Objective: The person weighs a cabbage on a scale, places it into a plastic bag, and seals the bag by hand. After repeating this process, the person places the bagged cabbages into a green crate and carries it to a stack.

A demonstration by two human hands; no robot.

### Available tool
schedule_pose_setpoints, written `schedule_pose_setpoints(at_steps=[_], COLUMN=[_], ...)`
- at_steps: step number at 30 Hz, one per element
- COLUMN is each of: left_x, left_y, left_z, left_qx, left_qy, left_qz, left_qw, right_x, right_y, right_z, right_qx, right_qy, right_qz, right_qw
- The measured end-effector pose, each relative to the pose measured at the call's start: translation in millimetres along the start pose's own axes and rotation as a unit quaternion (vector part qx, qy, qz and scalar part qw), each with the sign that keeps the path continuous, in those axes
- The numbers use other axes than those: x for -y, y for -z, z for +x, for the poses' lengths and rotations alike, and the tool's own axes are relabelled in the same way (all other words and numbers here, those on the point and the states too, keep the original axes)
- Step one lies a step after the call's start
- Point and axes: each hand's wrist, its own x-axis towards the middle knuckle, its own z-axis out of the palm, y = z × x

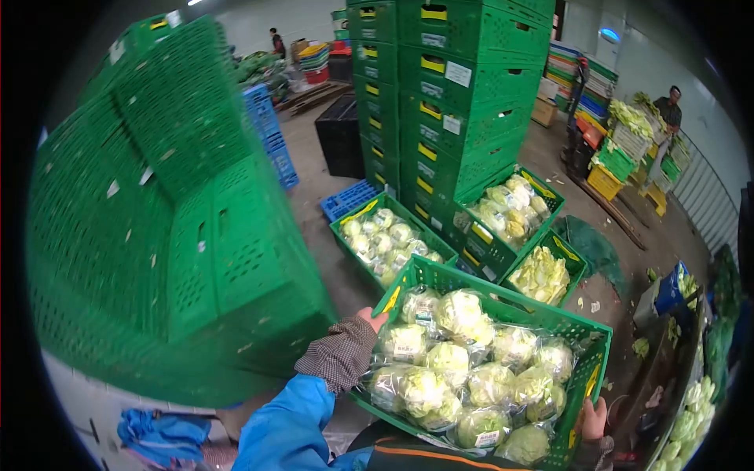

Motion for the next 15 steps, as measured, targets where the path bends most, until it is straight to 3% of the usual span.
schedule_pose_setpoints(at_steps=[4,6,12,15], left_x=[-54,-65,-27,43], left_y=[9,17,50,70], left_z=[117,191,363,466], left_qx=[0.028,0.029,-0.008,-0.05], left_qy=[0.022,0.039,0.15,0.122], left_qz=[0.03,0.058,0.041,-0.001], left_qw=[0.999,0.997,0.988,0.991], right_x=[-1,22,28,12], right_y=[-61,-104,-249,-332], right_z=[106,166,293,332], right_qx=[0.001,0.001,-0.008,0.002], right_qy=[-0.004,-0.059,-0.089,-0.114], right_qz=[0.024,0.041,0.04,0.115], right_qw=[1.0,0.997,0.995,0.987])
